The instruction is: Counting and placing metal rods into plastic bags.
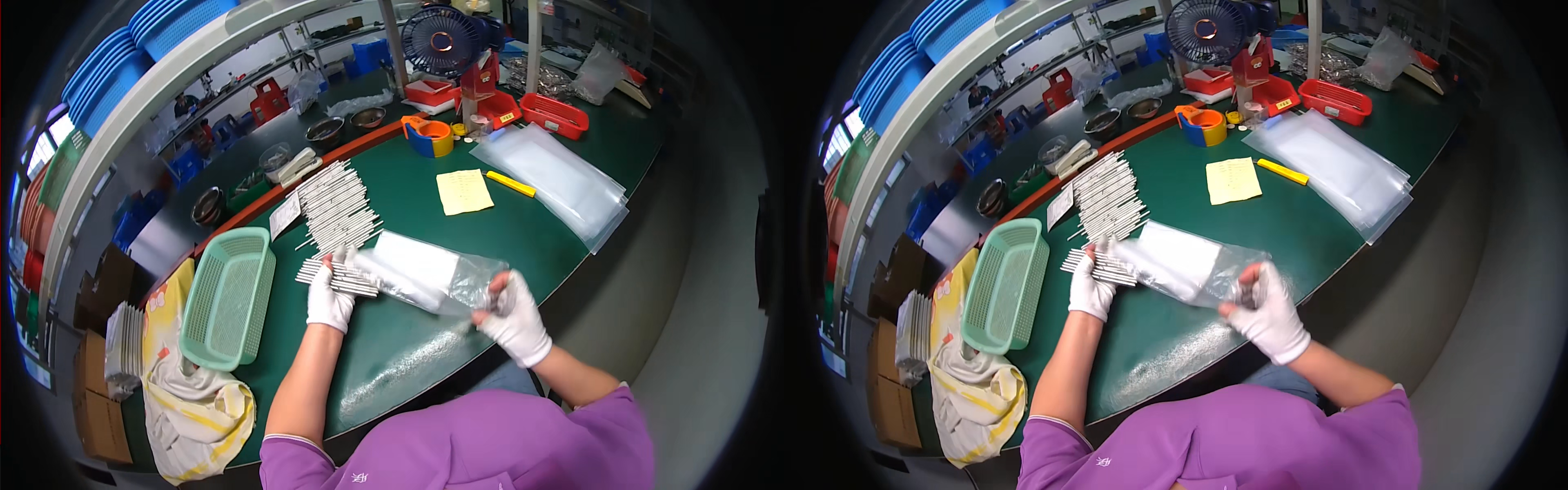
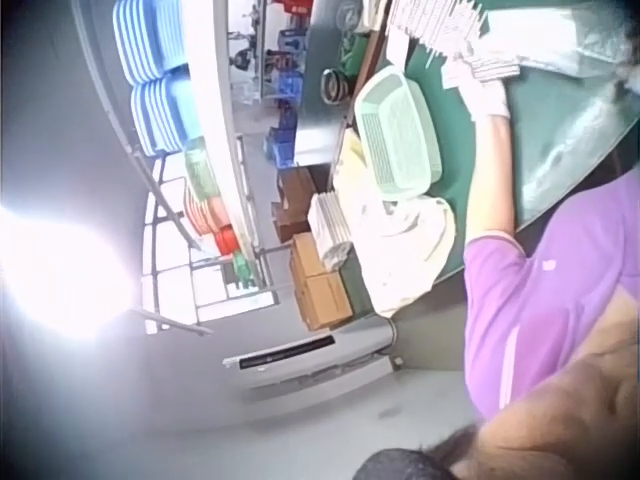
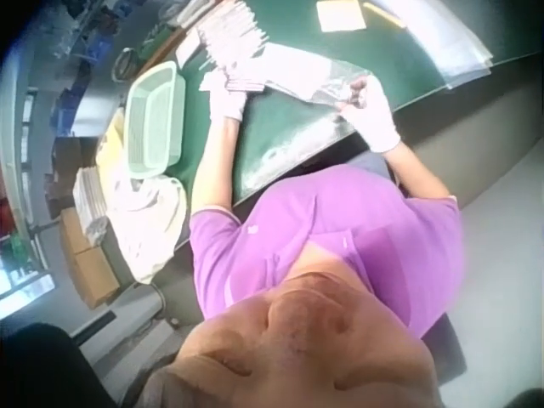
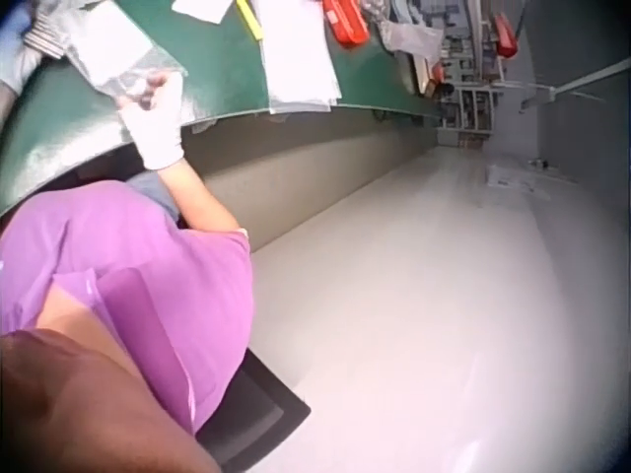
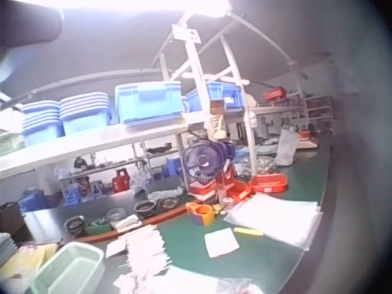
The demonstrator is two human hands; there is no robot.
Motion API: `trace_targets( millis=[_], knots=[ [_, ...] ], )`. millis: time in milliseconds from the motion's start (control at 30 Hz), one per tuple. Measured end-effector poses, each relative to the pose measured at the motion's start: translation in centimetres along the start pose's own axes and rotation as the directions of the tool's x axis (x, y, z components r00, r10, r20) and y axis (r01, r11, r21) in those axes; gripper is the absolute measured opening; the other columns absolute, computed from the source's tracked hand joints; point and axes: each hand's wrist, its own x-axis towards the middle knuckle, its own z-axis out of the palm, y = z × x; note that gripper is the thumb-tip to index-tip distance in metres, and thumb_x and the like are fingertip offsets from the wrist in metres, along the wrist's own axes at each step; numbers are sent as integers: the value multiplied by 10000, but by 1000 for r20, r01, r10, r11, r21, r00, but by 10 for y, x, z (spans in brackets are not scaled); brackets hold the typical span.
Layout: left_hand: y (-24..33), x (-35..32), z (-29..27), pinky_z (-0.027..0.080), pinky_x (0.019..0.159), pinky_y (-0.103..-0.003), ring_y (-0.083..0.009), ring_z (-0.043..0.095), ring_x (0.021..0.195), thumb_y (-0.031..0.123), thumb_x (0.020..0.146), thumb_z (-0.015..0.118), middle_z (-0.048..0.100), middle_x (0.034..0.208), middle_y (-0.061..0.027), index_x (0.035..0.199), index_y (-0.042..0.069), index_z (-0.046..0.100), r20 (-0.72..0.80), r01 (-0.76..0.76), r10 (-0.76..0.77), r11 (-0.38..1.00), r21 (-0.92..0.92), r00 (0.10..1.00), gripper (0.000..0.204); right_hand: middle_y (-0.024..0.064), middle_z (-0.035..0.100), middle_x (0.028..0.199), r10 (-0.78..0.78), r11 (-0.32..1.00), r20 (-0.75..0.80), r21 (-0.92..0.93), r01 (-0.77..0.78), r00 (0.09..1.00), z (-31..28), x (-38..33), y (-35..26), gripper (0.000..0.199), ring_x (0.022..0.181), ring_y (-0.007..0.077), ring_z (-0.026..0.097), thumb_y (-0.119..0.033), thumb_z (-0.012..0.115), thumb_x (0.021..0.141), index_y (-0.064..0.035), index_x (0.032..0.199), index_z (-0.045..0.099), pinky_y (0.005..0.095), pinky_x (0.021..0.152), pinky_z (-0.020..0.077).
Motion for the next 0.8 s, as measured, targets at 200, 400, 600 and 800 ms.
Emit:
trace_targets(
  millis=[200, 400, 600, 800],
  knots=[
    [45, -2, 18, 368, 1004, -597, -381, 442, 1218, 85, 931, 429, 519, 1219, -168, 1009, 34, 452, -36, -258, 256, 964, -59, 966, 96, -11, 395, 706, -348, 754, 48, -579, 310, 936, -27, -44, -17, 338, 606, 74, 395, -165, 773, 715, -74, 970, 572, 198, 558, 343],
    [65, -41, 66, 414, 1010, -536, -349, 486, 1183, 143, 948, 439, 556, 1181, -146, 1009, 72, 481, 119, -388, 409, 906, -169, 905, 103, 84, 553, 886, -416, 665, 184, -606, 436, 891, -24, 21, -55, 285, 765, 166, 585, -13, 669, 728, -12, 994, 569, 265, 709, 481],
    [-24, -39, 95, 411, 1018, -487, -327, 498, 1162, 162, 973, 391, 539, 1178, -165, 1055, 50, 413, 50, -215, 217, 976, -41, 975, 140, 175, 536, 1152, -307, 226, 673, -636, 738, 673, 41, 104, -58, 629, 1091, 328, 518, -110, 726, 622, -42, 1196, 479, 363, 953, 410],
    [-71, -20, 72, 461, 920, -392, -236, 564, 984, 86, 899, 547, 588, 1083, -107, 981, 60, 534, -32, -129, 129, 992, -6, 991, 87, 184, 633, 928, 55, 162, 594, -798, 580, 802, 67, 131, -16, 302, 871, 367, 624, -101, 571, 772, -50, 1063, 506, 432, 763, 502]
  ],
)
